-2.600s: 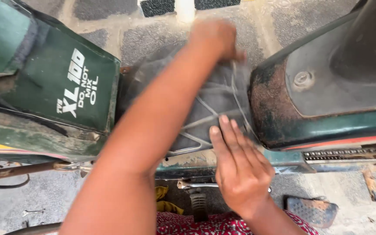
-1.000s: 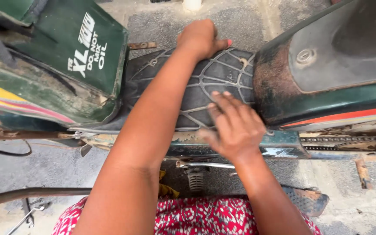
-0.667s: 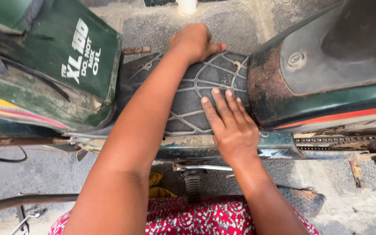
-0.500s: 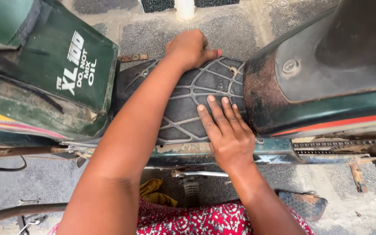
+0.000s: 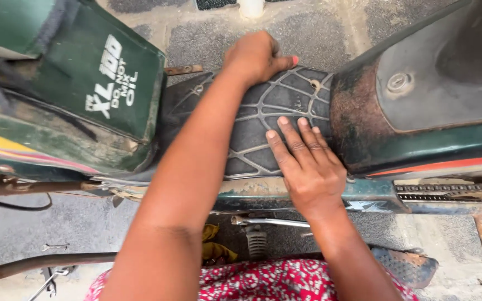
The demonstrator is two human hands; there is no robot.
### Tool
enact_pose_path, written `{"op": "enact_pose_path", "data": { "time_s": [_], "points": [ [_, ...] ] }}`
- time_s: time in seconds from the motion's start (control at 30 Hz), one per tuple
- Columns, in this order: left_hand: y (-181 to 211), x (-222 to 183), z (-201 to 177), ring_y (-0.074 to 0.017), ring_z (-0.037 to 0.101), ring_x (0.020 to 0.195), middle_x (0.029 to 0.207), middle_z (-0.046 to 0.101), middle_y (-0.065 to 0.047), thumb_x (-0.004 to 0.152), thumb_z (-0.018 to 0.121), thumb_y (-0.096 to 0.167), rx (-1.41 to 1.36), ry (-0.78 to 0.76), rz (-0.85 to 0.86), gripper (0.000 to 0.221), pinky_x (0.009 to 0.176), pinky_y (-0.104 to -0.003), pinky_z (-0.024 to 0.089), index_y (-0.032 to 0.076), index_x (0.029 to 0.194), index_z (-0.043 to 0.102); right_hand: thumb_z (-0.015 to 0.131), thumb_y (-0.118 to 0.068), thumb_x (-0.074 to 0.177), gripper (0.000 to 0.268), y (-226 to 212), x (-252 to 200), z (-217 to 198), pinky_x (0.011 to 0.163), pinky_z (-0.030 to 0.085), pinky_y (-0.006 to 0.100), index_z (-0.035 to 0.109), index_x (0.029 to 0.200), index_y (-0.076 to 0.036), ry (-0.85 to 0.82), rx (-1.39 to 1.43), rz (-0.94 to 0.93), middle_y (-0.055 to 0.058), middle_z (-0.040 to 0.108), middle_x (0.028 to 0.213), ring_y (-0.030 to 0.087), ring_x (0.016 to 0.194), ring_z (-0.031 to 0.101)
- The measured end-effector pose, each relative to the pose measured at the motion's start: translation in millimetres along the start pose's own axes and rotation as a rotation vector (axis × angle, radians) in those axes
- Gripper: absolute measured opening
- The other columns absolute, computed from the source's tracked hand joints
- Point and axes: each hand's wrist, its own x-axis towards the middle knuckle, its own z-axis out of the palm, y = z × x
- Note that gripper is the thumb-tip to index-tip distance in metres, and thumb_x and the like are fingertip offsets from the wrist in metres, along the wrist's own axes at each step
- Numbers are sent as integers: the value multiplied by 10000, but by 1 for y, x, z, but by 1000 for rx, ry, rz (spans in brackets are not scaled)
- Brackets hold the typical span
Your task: The person kneels beside a moped and pulls the rubber floor mat off the footboard, then works on the exposed floor panel area. They later position the rubber mat back over the footboard, align it with the mounting holes, and press it down to seat it in place.
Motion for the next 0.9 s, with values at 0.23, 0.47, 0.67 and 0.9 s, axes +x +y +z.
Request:
{"op": "enact_pose_path", "data": {
  "time_s": [0.23, 0.47, 0.67, 0.9],
  "points": [
    [-32, -1, 47, -379, 639, 1134, 1180, 705, -141, 899, 683, 553, 123, 319, 220, 437, 969, -625, 441, 130, 961, 769, 703, -638, 719, 829, -19, -1, 5, 1031, 171, 834, 618, 1369, -131, -395, 117, -170, 155, 461, 1532, 330, 1463, 321],
    [-27, 4, 47, -395, 578, 1190, 1231, 657, -144, 974, 523, 610, 73, 109, 82, 555, 971, -690, 388, 109, 1134, 700, 681, -619, 791, 755, -24, 1, 10, 1111, 178, 804, 627, 1373, -140, -314, 137, -116, 120, 492, 1532, 324, 1481, 337],
    [-24, -7, 45, -384, 629, 1139, 1156, 710, -122, 992, 535, 548, -103, 244, 178, 488, 976, -544, 477, 118, 1101, 738, 711, -509, 889, 550, -24, -10, 24, 1192, 297, 662, 675, 1296, -140, -286, 74, 13, 61, 579, 1460, 288, 1424, 468],
    [-18, -54, 33, -405, 623, 1049, 1061, 689, -150, 912, 703, 347, -180, 505, 319, 252, 903, -511, 508, 128, 1023, 759, 634, -414, 917, 441, -29, -8, 29, 1134, 382, 574, 736, 1248, -140, -233, -18, -3, 63, 621, 1438, 274, 1360, 542]
  ]
}}
